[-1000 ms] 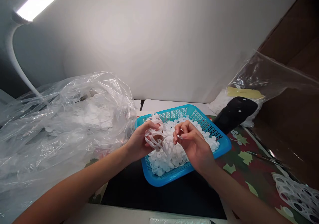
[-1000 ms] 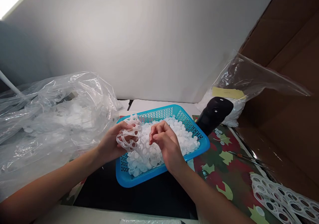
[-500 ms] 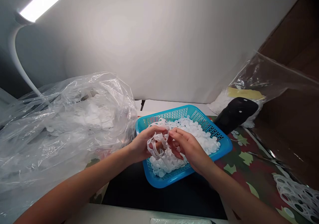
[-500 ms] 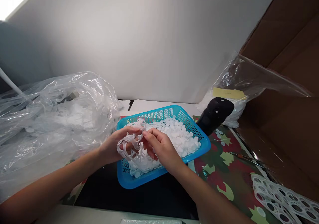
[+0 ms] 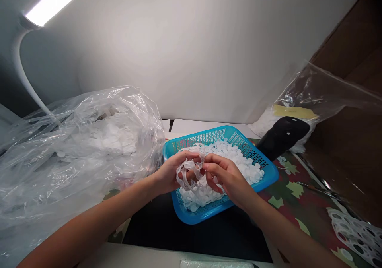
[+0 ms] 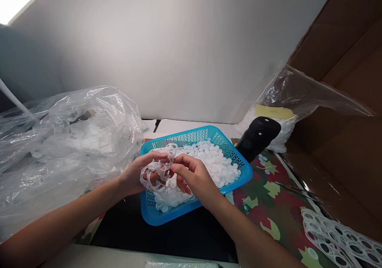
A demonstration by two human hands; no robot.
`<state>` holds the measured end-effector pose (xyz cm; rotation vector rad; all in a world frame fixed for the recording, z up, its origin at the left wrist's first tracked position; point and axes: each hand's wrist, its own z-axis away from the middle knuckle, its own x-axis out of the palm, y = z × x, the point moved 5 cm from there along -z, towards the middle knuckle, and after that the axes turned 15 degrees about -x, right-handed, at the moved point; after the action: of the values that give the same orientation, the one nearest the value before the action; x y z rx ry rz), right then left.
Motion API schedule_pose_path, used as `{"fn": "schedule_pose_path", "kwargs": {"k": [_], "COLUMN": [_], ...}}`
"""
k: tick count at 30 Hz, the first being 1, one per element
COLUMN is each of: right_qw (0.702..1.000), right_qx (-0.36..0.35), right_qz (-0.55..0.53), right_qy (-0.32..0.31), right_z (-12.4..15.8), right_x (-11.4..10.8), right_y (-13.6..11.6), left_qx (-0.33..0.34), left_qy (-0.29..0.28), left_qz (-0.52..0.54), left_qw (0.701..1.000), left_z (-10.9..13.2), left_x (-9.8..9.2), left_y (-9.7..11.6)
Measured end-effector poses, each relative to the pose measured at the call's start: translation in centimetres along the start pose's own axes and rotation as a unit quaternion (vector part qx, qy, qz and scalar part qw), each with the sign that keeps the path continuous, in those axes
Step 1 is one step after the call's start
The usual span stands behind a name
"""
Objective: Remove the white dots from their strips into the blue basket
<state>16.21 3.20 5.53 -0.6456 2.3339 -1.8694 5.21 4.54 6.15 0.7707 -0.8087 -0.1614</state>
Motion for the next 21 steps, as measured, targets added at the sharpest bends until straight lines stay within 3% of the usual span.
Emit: {"fn": "schedule_pose_path", "kwargs": {"k": [5,11,15,21], "right_qw": [1.000,0.998,0.998,0.997], "right_qx": [-0.003,0.012,-0.006,-0.014], "right_qz": [0.002,-0.054,-0.058,-0.076], "right_qy": [0.008,0.027,0.033,0.019], "right_z": [0.0,0.3,0.3,0.2], "right_x": [0.0,0.2,0.0,0.2], "right_y": [-0.2,-0.6,-0.9,-1.0], "left_qx": [-0.020,-0.029,0.000,0.007], "left_qy": [-0.053,-0.028,-0.034,-0.023], "left_qz": [-0.033,0.022,0.046,-0.035], "left_qw": [0.998,0.999,0.998,0.999], "left_z": [-0.1,-0.1,0.0,0.0], "left_x": [0.8,0.0,-0.5,0.0], "left_y": [-0.3,-0.2,0.8,0.5]}}
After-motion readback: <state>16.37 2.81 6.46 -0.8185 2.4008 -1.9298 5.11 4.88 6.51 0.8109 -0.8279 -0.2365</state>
